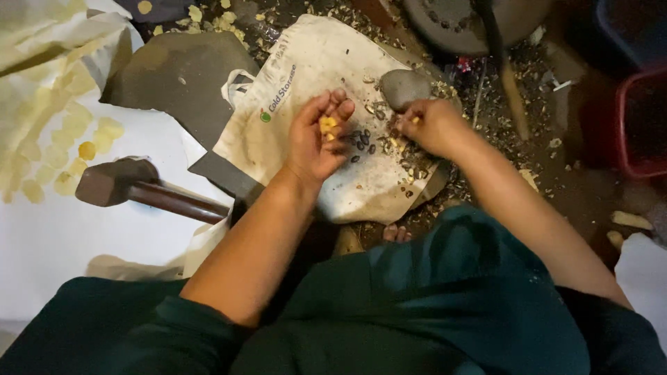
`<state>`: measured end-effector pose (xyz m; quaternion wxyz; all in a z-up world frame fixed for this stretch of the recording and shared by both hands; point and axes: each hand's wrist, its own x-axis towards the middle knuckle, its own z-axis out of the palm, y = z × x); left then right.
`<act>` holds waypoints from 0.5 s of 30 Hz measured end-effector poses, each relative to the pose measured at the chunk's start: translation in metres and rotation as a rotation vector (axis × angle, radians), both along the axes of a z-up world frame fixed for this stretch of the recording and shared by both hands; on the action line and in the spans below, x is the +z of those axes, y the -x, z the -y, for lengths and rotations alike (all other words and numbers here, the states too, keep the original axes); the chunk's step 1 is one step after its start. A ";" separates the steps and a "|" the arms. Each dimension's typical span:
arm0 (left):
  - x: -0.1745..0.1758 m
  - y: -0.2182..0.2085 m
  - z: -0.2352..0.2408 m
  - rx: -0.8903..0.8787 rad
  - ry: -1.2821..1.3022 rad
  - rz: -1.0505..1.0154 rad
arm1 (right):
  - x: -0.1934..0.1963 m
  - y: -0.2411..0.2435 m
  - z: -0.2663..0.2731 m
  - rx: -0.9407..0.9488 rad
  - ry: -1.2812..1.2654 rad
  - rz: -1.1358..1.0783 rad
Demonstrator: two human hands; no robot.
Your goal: The person uses a stone to crack open nuts on a cloth, separating the kernels from the shells. They then use a hammer to flatten the kernels on a white sheet of paper.
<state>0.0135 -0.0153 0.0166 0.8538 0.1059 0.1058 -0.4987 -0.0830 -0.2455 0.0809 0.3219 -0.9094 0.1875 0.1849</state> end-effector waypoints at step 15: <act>-0.022 0.001 0.012 0.013 -0.041 -0.107 | -0.010 0.006 0.010 -0.037 -0.148 0.036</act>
